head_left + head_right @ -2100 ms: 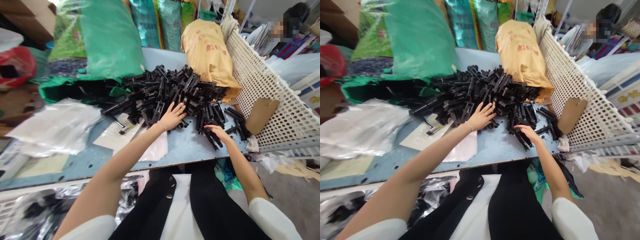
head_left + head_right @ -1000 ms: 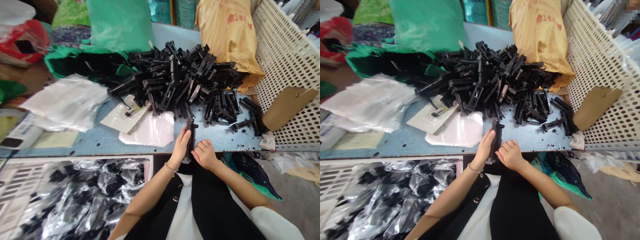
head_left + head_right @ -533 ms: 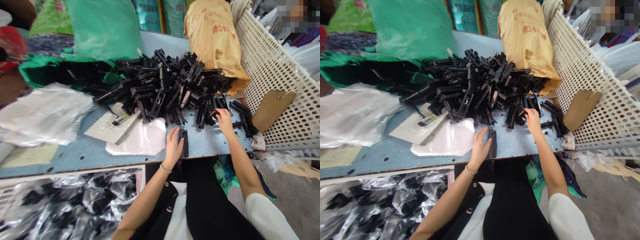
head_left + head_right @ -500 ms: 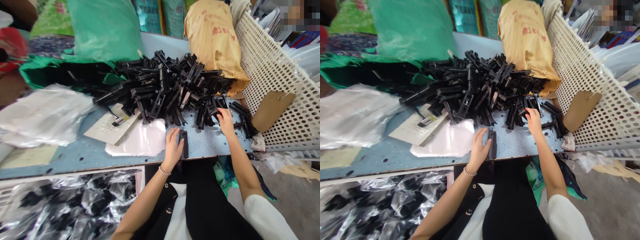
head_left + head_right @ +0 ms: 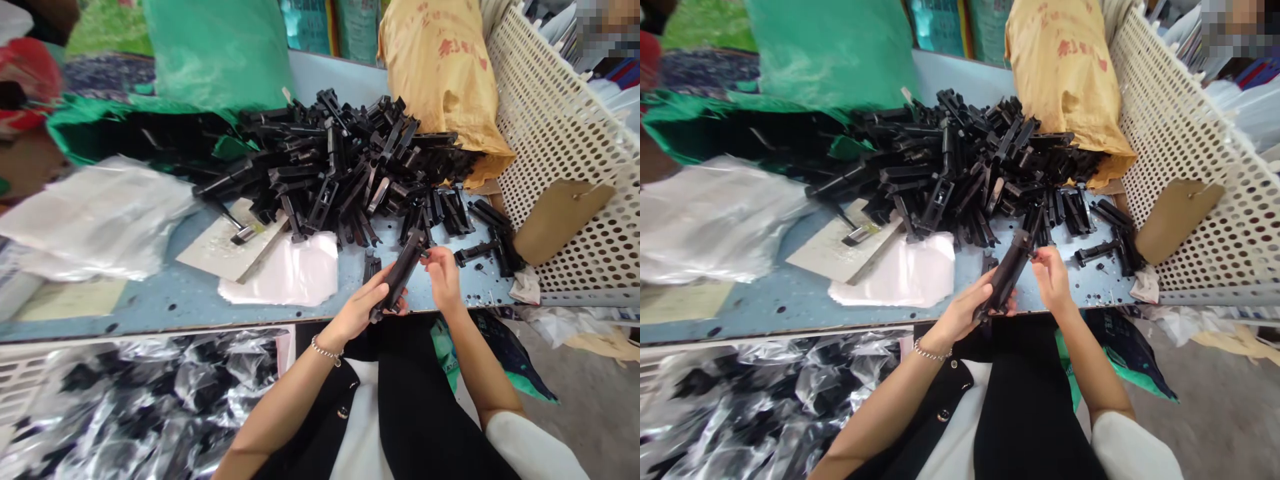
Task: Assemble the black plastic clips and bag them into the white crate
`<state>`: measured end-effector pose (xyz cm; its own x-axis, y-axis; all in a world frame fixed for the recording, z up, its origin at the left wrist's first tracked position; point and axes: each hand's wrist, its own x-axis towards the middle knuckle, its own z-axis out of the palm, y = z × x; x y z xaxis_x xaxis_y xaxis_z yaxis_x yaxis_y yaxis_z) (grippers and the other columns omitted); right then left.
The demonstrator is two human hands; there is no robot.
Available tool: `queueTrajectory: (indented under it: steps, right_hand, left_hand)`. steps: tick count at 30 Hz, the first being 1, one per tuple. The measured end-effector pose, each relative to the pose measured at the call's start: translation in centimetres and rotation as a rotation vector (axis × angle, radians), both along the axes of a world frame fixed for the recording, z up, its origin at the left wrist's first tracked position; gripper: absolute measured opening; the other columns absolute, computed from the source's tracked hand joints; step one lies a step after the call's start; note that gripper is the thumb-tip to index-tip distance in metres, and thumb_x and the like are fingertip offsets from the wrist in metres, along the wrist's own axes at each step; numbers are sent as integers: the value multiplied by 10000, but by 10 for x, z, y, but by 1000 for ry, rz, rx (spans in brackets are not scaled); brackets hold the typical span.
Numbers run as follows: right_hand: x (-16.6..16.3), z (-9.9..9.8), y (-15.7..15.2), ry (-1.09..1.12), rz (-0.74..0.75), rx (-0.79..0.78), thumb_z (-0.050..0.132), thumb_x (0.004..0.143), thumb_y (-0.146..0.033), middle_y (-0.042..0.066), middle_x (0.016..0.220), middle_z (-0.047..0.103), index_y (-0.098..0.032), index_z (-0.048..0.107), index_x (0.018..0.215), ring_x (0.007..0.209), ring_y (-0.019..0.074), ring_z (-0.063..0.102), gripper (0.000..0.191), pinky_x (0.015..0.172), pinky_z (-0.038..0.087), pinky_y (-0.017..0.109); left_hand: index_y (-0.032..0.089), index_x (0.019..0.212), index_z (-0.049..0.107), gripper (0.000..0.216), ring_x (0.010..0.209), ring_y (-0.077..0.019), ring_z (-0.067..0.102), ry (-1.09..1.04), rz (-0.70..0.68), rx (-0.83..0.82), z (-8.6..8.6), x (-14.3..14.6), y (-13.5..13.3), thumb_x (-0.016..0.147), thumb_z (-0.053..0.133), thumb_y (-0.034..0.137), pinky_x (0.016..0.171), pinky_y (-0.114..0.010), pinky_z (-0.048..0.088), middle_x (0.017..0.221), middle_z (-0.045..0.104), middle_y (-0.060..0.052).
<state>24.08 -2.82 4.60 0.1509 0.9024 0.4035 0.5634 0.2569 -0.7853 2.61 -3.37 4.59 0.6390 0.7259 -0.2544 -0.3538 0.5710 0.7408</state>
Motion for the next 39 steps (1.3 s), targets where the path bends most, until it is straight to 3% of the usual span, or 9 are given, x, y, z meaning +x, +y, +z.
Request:
queueTrajectory:
  steps: [4, 7, 10, 18, 21, 25, 29, 34, 39]
  right_hand:
    - [-7, -7, 3, -290, 35, 31, 414, 1042, -501, 66, 824, 601, -237, 562, 864, 810, 229, 572, 350, 768, 477, 378]
    - [-15, -10, 6, -214, 64, -149, 333, 1067, -523, 28, 753, 567, -243, 528, 832, 745, 198, 559, 413, 723, 453, 333]
    - [-24, -13, -6, -100, 155, -296, 302, 1077, -541, 12, 784, 594, -243, 551, 906, 744, 176, 577, 424, 716, 457, 306]
    - [-61, -28, -45, -468, 405, -172, 373, 1077, -363, 71, 814, 640, -212, 622, 856, 788, 224, 552, 366, 754, 429, 368]
    - [-21, -20, -29, -438, 326, -234, 410, 1060, -278, 74, 942, 676, -221, 663, 970, 904, 227, 602, 274, 838, 476, 361]
    - [76, -8, -1, -706, -277, -297, 437, 899, -48, 172, 1428, 539, -185, 616, 1329, 1205, 327, 532, 485, 964, 465, 466]
    - [137, 1, 11, -889, -312, -513, 491, 831, -35, 147, 1317, 644, -193, 716, 1145, 1090, 334, 560, 417, 864, 513, 458]
    - [105, 31, -19, -747, -55, -77, 441, 808, 20, 61, 1316, 688, -230, 727, 992, 1062, 270, 580, 422, 973, 501, 456]
    - [0, 26, -58, -373, 315, -105, 606, 968, -317, 54, 1020, 710, -260, 694, 1100, 903, 221, 649, 169, 792, 563, 366]
  left_hand:
    - [252, 1544, 441, 793, 870, -264, 741, 52, -30, 28, -14, -4, -8, 849, 705, 525, 826, -432, 612, 1136, 739, -117]
    - [291, 1588, 350, 820, 820, -232, 722, 149, -2, 111, -21, -4, -10, 865, 676, 501, 804, -425, 614, 1278, 689, -115]
    - [281, 1588, 334, 758, 968, -258, 717, 231, 130, 173, -23, -8, -11, 913, 613, 485, 904, -439, 602, 1356, 652, -113]
    - [248, 1583, 286, 792, 1385, -292, 537, 472, 416, 421, -34, -23, -18, 920, 660, 468, 1176, -441, 449, 1480, 554, -123]
    - [267, 1596, 266, 727, 1394, -277, 527, 632, 513, 436, -53, -38, -18, 958, 593, 387, 1189, -459, 434, 1473, 554, -104]
    - [230, 1456, 511, 527, 1365, -294, 526, 836, 505, 487, -81, -48, -10, 943, 579, 330, 1211, -510, 390, 1391, 602, -111]
    - [172, 1457, 512, 527, 1389, -345, 488, 991, 443, 669, -95, -32, -2, 963, 554, 350, 1192, -595, 373, 1417, 571, -186]
    - [149, 1450, 522, 496, 1511, -389, 337, 1034, 531, 897, -66, -10, -8, 990, 533, 334, 1225, -668, 241, 1561, 419, -249]
    - [263, 1620, 244, 643, 1344, -278, 565, 384, 270, 422, -18, 19, -15, 1039, 425, 470, 1140, -493, 465, 1481, 565, -136]
